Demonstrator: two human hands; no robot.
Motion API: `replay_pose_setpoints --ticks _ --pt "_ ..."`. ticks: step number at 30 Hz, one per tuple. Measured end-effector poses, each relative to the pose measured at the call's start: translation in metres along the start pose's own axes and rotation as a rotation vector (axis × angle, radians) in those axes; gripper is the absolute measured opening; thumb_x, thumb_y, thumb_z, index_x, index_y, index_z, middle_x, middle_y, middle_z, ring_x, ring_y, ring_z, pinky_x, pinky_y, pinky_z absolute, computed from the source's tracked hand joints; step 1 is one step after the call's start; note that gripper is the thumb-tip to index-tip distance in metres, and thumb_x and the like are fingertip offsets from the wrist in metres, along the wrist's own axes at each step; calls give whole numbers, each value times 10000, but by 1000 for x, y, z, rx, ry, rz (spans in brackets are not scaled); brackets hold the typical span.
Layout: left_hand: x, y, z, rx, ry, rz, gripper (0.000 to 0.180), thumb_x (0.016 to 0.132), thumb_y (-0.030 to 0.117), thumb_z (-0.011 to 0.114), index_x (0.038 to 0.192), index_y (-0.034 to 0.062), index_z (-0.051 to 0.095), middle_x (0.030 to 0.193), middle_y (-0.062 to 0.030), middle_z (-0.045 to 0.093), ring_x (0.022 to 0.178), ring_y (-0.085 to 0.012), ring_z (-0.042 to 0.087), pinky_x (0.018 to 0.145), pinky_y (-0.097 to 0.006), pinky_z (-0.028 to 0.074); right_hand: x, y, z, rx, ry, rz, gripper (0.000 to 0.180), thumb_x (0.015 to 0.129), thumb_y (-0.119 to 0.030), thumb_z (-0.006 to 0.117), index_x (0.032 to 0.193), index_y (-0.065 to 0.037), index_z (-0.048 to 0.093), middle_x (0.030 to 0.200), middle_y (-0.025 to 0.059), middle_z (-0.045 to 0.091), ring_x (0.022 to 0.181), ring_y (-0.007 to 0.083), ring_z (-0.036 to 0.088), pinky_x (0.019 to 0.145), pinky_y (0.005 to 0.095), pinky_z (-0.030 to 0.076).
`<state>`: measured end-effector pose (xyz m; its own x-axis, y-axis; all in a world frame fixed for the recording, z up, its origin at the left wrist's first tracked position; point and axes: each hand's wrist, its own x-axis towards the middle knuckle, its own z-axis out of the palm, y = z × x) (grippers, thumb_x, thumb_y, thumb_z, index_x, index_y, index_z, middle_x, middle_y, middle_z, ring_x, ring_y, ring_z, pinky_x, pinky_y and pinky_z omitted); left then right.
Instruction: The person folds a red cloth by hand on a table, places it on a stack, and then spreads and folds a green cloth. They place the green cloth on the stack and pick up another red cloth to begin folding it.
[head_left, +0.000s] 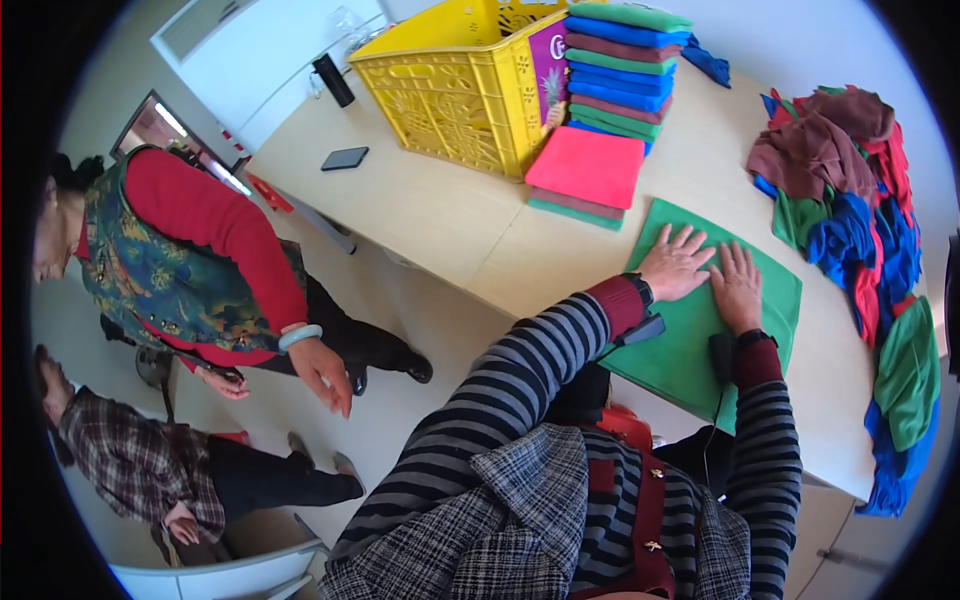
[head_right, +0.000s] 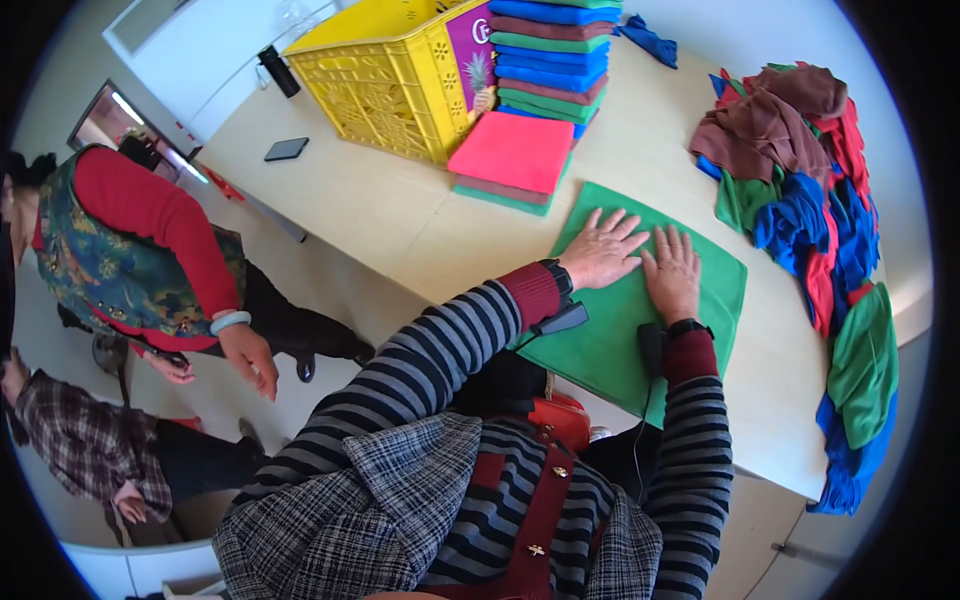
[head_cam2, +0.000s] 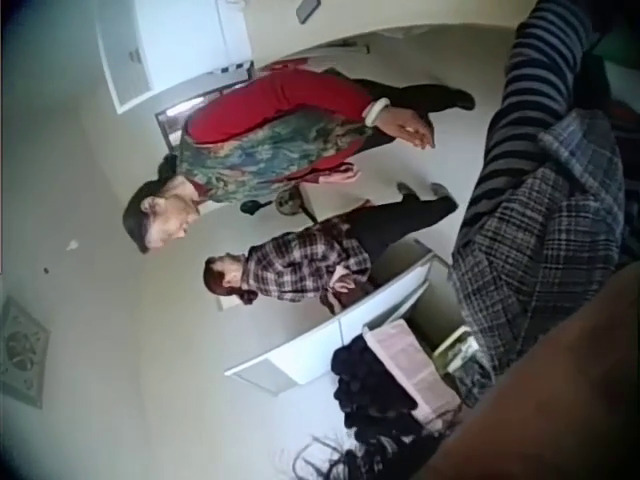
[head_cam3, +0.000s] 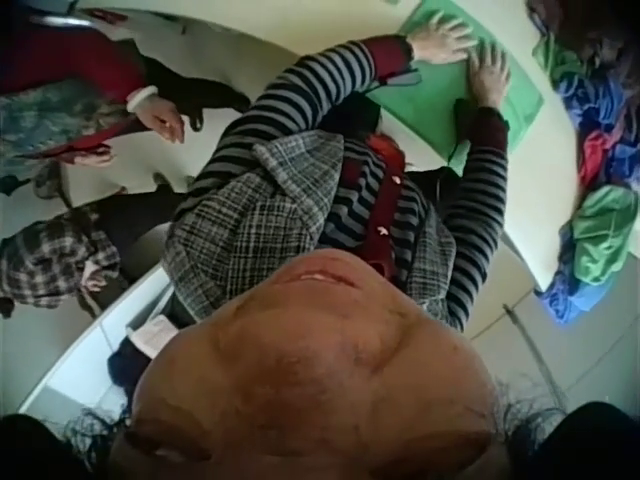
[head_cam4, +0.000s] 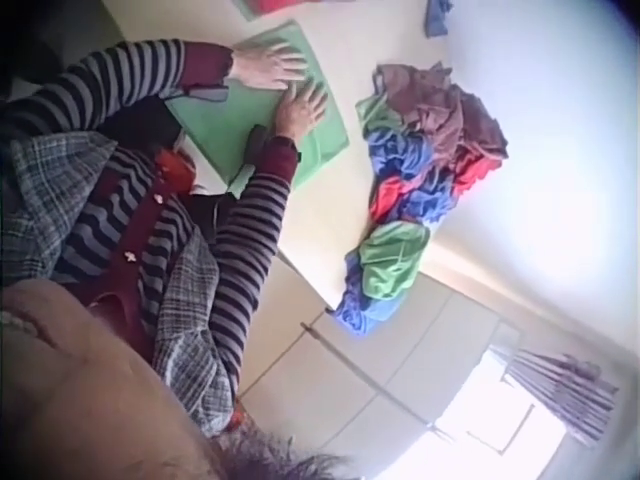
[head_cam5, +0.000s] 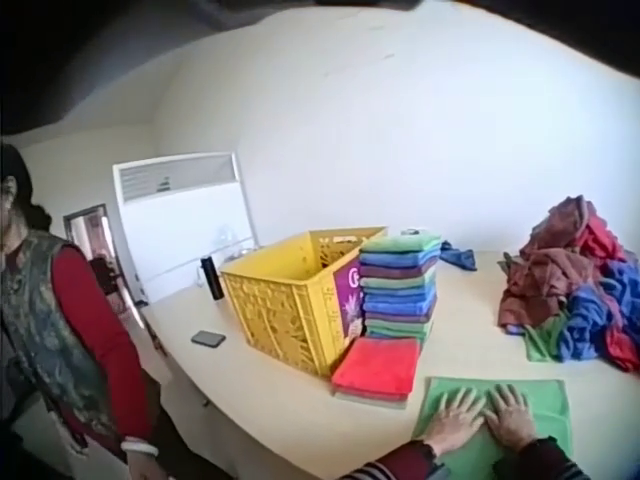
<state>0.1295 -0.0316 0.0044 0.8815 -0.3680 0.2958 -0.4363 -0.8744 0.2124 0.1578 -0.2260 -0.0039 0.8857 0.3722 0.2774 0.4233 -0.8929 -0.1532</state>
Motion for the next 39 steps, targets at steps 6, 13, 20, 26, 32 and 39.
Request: replay_pose_setpoints --ticks 6,13,20,26,32,39 --pt "8 -12 -1 -23 0 -66 665 1022 554 417 1547 146 432 1632 -175 346 1529 -375 262 1233 -603 135 6 57 0 -181 14 146 609 1039 -472 485 1565 -176 411 1617 101 397 1514 333 309 1220 511 252" --pt "12 -34 3 -39 11 -209 690 1018 575 412 1561 150 413 1649 -175 313 1545 -376 222 1239 -597 119 -4 113 1 -254 -22 264 621 1060 -491 423 1597 -188 351 1637 101 361 1517 334 300 1225 478 251" --pt "14 -45 -3 -54 6 -323 698 1021 564 412 1572 137 391 1665 -174 279 1556 -369 193 1242 -583 130 -20 151 12 -268 0 309 628 1067 -491 401 1611 -188 317 1649 100 336 1513 347 299 1226 466 252" --pt "12 -51 1 -51 0 -353 716 1022 571 405 1583 128 369 1666 -175 274 1559 -362 185 1242 -574 142 -26 160 14 -320 -37 341 620 1071 -489 392 1608 -186 326 1644 107 342 1512 353 300 1226 464 252" --pt "4 -69 -8 -84 -37 -334 727 1020 575 401 1589 125 356 1671 -171 267 1562 -356 178 1243 -579 129 -28 152 6 -313 -49 350 612 1072 -486 389 1604 -188 336 1643 115 342 1511 352 302 1225 465 252" --pt "-32 -71 -14 -96 -76 -232 775 992 607 434 1582 111 363 1666 -191 267 1558 -375 183 1236 -602 110 -39 152 4 -288 -107 317 599 1074 -450 413 1594 -159 352 1632 132 357 1503 357 315 1224 463 261"
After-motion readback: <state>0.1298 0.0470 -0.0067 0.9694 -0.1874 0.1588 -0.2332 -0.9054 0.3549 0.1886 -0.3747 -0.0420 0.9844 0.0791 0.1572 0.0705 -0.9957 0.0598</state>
